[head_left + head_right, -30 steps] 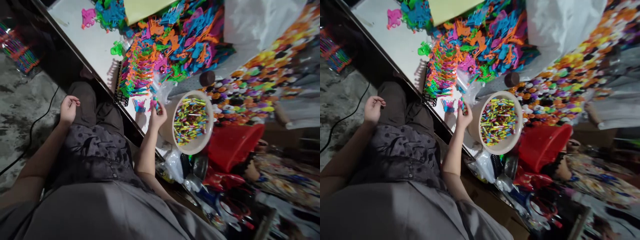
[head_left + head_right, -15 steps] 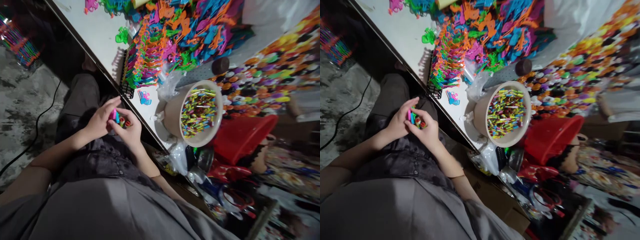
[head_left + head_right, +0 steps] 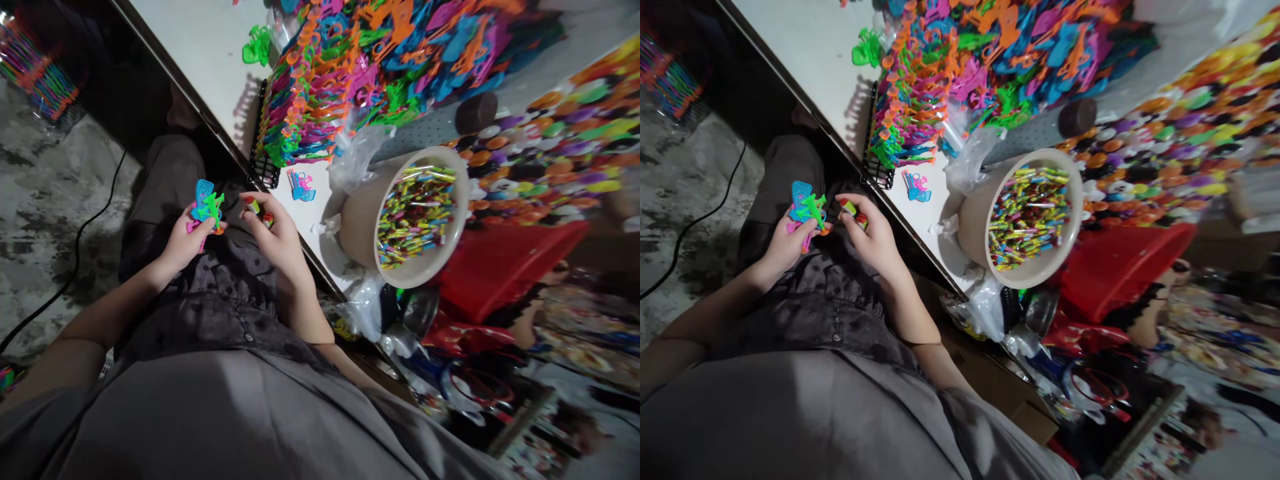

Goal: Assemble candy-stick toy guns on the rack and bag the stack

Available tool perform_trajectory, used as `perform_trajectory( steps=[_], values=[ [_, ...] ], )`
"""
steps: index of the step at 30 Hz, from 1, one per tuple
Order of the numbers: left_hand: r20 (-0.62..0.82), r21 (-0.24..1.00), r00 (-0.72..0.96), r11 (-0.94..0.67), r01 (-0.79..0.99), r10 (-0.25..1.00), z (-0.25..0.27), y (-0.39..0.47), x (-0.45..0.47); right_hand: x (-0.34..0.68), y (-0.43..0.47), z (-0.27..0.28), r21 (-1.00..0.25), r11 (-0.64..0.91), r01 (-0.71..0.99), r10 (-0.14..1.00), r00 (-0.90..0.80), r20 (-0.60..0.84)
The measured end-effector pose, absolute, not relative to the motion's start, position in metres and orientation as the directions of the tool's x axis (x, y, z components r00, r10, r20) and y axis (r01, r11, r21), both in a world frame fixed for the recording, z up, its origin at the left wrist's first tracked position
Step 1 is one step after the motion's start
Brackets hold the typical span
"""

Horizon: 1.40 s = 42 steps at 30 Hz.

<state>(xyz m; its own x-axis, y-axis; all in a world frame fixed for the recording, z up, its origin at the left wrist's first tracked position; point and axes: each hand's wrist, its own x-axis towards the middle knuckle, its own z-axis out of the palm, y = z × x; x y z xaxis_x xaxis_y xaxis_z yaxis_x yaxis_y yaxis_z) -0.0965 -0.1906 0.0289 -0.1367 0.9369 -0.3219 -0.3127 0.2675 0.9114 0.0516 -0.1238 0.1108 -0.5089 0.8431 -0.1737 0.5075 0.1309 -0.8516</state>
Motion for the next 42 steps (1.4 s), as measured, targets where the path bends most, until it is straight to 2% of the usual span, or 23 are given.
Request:
perform_trajectory(
  steps=[4,8,15,25,28,32,35,38,40,42],
  values=[
    [-0.332,0.890,0.110,0.350,-0.291,0.937,0.039,-0.181,-0.105,0.057,-0.119,0.107,-0.831,0.133,0.541,0.882,-0.446,-0.149],
    [-0.340,0.877,0.335,0.424,-0.224,0.879,0.047,-0.172,-0.114,0.064,-0.111,0.108,-0.824,0.150,0.547,0.835,-0.516,-0.191],
    [-0.359,0.858,0.324,0.446,-0.253,0.875,0.041,-0.172,-0.120,0.075,-0.104,0.099,-0.772,0.172,0.612,0.756,-0.585,-0.295],
    [-0.394,0.878,0.565,0.479,-0.001,0.725,0.027,-0.163,-0.139,0.071,-0.109,0.102,-0.741,0.242,0.627,0.635,-0.680,-0.368],
    [-0.403,0.871,0.577,0.492,0.002,0.710,0.030,-0.159,-0.143,0.070,-0.108,0.096,-0.814,0.160,0.559,0.589,-0.716,-0.375],
    [-0.452,0.811,0.505,0.575,-0.110,0.735,0.038,-0.157,-0.139,0.065,-0.110,0.086,-0.903,-0.076,0.424,0.569,-0.725,-0.389],
    [-0.456,0.754,0.466,0.607,-0.250,0.758,0.038,-0.159,-0.136,0.060,-0.113,0.082,-0.897,-0.264,0.354,0.583,-0.682,-0.441],
    [-0.443,0.663,0.516,0.656,-0.361,0.733,0.033,-0.161,-0.138,0.057,-0.114,0.079,-0.873,-0.392,0.292,0.613,-0.624,-0.484],
    [-0.393,0.611,0.561,0.663,-0.433,0.729,0.030,-0.163,-0.139,0.055,-0.113,0.077,-0.863,-0.450,0.231,0.651,-0.576,-0.494],
    [-0.311,0.598,0.544,0.606,-0.525,0.779,0.027,-0.165,-0.137,0.054,-0.114,0.075,-0.861,-0.486,0.151,0.703,-0.518,-0.488]
  ],
)
